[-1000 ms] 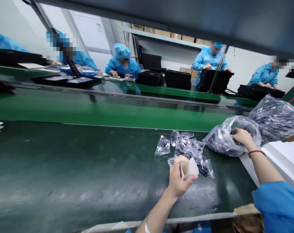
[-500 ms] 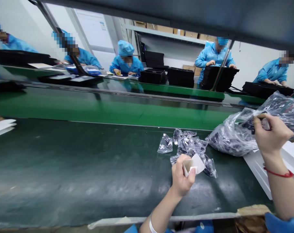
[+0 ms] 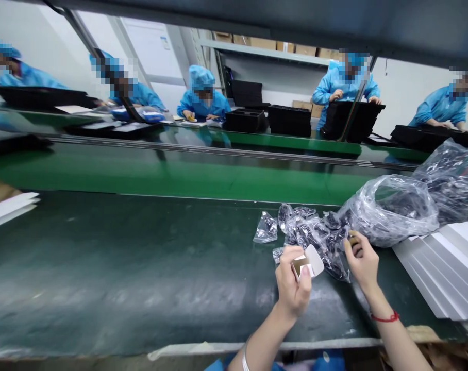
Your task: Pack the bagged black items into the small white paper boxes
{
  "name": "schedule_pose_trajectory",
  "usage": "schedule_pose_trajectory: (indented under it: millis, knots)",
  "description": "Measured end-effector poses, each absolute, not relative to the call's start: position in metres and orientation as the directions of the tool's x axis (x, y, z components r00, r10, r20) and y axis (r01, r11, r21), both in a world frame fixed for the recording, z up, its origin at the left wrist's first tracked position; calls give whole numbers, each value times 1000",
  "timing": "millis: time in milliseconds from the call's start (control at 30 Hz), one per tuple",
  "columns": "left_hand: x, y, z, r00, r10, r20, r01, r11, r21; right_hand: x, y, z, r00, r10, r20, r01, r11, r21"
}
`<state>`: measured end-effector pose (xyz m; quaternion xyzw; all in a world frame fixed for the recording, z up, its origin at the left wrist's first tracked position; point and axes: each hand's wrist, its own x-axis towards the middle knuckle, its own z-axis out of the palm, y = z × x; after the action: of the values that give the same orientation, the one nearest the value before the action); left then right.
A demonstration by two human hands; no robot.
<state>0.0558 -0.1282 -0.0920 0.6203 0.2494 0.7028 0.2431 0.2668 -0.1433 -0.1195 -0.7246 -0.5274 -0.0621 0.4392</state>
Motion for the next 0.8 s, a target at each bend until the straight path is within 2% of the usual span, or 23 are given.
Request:
schedule_pose_trajectory:
  millis: [333, 567, 667, 800]
  knots:
    - [55, -137, -96, -45, 603, 797, 115, -789, 604, 272, -123, -135, 554, 785, 277, 582, -127, -804]
    - [58, -135, -97, -81, 603, 794, 153, -779, 608, 256, -152, -83, 573, 772, 274, 384, 42, -922]
    - [62, -134, -95, -60, 604, 795, 153, -781, 605, 242, -171, -54, 515, 821, 246, 275, 113, -955]
    - [67, -133, -92, -31, 586, 810, 146, -799, 584, 224, -189, -34, 382, 898, 218, 38, 220, -975]
